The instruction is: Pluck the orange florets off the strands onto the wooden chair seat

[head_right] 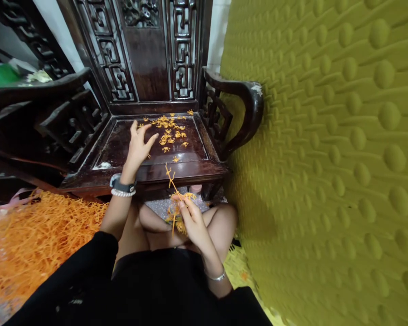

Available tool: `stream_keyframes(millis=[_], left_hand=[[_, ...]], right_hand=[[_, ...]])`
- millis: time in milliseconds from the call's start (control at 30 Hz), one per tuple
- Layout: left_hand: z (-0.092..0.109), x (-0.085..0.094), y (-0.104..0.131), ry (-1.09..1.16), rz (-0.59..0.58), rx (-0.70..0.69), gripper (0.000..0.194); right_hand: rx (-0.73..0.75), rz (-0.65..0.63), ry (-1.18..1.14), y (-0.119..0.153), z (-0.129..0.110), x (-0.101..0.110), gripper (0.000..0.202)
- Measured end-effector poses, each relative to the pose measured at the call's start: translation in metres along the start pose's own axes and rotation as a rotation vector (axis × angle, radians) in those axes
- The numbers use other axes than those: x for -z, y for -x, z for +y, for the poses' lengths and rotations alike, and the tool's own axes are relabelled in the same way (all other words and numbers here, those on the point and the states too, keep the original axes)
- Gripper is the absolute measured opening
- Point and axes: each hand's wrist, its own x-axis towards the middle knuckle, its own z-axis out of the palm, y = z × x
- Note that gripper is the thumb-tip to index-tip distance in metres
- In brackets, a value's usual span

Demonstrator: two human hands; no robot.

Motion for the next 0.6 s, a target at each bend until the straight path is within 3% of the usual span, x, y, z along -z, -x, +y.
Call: stream_keyframes(millis=[133, 200, 267, 367, 467, 600], left_hand=[[0.029, 0.022, 0.023, 0.132, 0.060, -0.178, 0.036], [0.046, 0.037, 0.037, 0.240, 0.024, -0.282, 0.036], [0.062, 0.049, 0.056, 0.326, -0.172, -0.459, 0.036], [0.075, 0.057, 0.082, 0.265, -0.524, -0.672, 0.041], [0.073, 0.054, 0.096, 0.167, -0.665, -0.682, 0.025], [0.060, 0.052, 0.094, 0.189, -0.496, -0.482, 0.025]], right_hand=[[0.000, -0.054, 0.041, -0.007, 0.002, 0.000, 0.035], [0.013, -0.061, 0.079, -0.009, 0.002, -0.001, 0.034], [0.020, -0.063, 0.120, -0.009, 0.004, -0.002, 0.035], [0.082, -0.059, 0.183, -0.008, 0.007, -0.005, 0.033], [0.112, -0.118, 0.250, -0.005, 0.006, -0.008, 0.030], [0.036, -0.183, 0.248, -0.004, -0.001, -0.012, 0.031]])
